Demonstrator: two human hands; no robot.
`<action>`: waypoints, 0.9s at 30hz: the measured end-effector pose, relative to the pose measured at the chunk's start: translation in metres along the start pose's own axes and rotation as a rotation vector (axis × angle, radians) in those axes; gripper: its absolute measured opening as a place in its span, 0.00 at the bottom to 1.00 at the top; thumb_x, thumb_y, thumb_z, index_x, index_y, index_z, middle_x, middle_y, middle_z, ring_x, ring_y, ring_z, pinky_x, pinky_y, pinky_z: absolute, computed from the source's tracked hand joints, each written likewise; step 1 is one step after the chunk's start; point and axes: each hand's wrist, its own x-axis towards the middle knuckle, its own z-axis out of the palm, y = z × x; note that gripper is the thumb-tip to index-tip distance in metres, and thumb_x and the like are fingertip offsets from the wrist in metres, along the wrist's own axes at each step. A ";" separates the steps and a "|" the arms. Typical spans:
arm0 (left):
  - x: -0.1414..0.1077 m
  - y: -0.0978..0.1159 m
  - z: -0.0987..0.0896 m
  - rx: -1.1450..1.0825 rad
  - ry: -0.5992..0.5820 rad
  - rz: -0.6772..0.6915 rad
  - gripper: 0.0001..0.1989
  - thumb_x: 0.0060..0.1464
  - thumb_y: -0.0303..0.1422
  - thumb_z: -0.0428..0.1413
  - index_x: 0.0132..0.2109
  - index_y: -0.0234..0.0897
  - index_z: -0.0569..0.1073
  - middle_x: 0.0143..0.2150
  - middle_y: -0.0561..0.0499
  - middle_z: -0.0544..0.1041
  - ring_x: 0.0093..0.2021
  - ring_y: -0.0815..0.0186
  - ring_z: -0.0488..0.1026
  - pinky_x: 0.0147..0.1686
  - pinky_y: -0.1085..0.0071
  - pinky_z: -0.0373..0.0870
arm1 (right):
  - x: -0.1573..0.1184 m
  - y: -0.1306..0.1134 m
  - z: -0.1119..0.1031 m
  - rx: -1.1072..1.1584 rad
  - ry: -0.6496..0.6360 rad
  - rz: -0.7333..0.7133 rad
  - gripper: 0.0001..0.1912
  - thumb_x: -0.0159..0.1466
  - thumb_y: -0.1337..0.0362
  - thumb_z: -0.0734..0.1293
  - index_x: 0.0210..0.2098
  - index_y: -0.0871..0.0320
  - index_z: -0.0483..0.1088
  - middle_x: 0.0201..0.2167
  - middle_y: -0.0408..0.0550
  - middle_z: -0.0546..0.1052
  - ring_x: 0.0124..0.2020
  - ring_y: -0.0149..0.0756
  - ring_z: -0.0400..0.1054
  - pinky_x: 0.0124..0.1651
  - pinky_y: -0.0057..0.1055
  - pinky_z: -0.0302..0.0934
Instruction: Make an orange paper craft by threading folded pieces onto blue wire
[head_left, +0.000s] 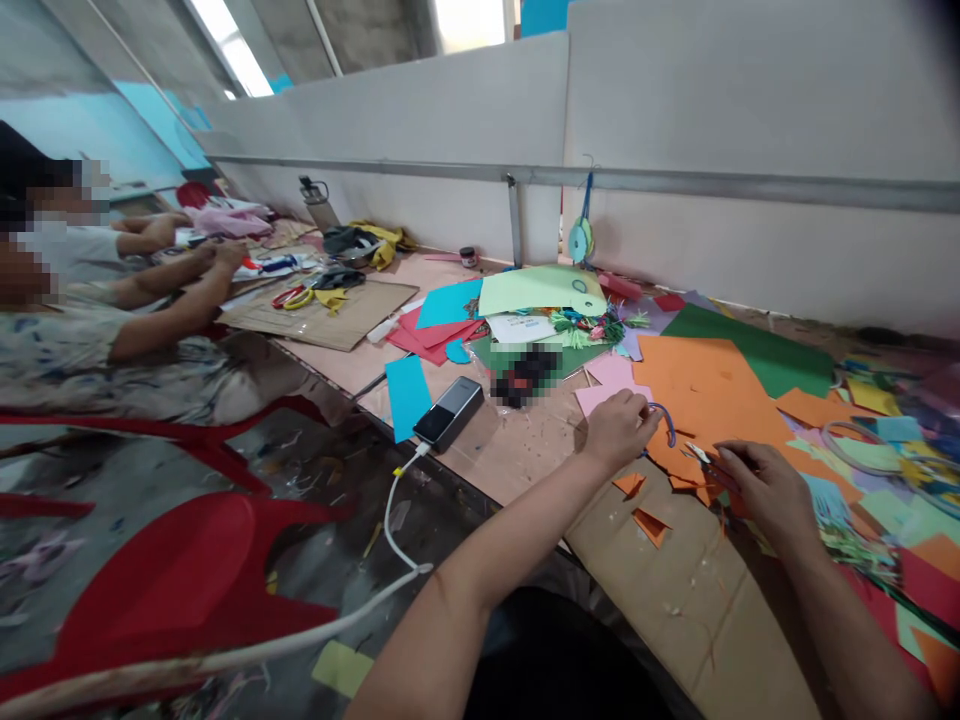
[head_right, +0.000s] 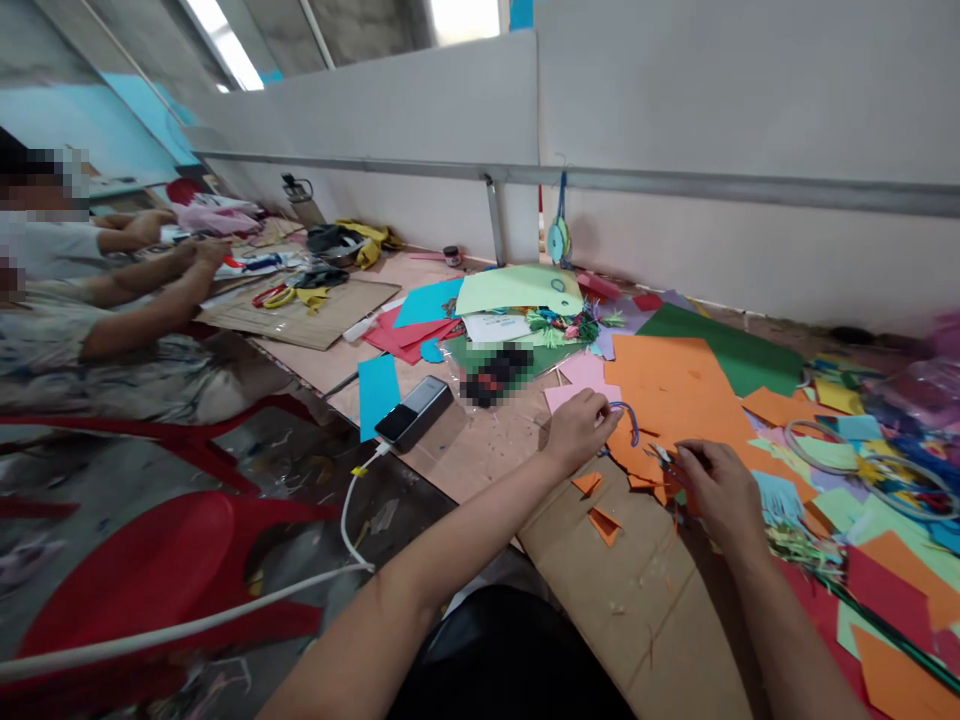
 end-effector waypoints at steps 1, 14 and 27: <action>0.000 0.000 0.000 0.003 0.001 0.006 0.12 0.66 0.40 0.53 0.36 0.38 0.72 0.38 0.49 0.75 0.41 0.64 0.73 0.40 0.69 0.66 | 0.000 0.001 0.001 -0.002 -0.006 -0.004 0.18 0.62 0.47 0.62 0.38 0.52 0.77 0.39 0.52 0.78 0.42 0.48 0.71 0.43 0.42 0.63; -0.001 0.003 -0.004 0.027 -0.016 0.013 0.14 0.67 0.40 0.51 0.34 0.38 0.72 0.36 0.49 0.77 0.40 0.65 0.73 0.38 0.69 0.64 | 0.003 0.013 0.007 0.017 -0.060 -0.010 0.21 0.61 0.46 0.65 0.42 0.55 0.77 0.39 0.53 0.77 0.38 0.45 0.73 0.42 0.41 0.66; -0.005 0.009 -0.006 0.043 -0.136 -0.065 0.19 0.69 0.45 0.48 0.43 0.41 0.79 0.35 0.50 0.82 0.37 0.63 0.79 0.34 0.72 0.63 | 0.002 0.009 0.007 0.051 -0.068 0.022 0.21 0.61 0.47 0.66 0.42 0.57 0.77 0.40 0.53 0.78 0.36 0.43 0.74 0.42 0.41 0.68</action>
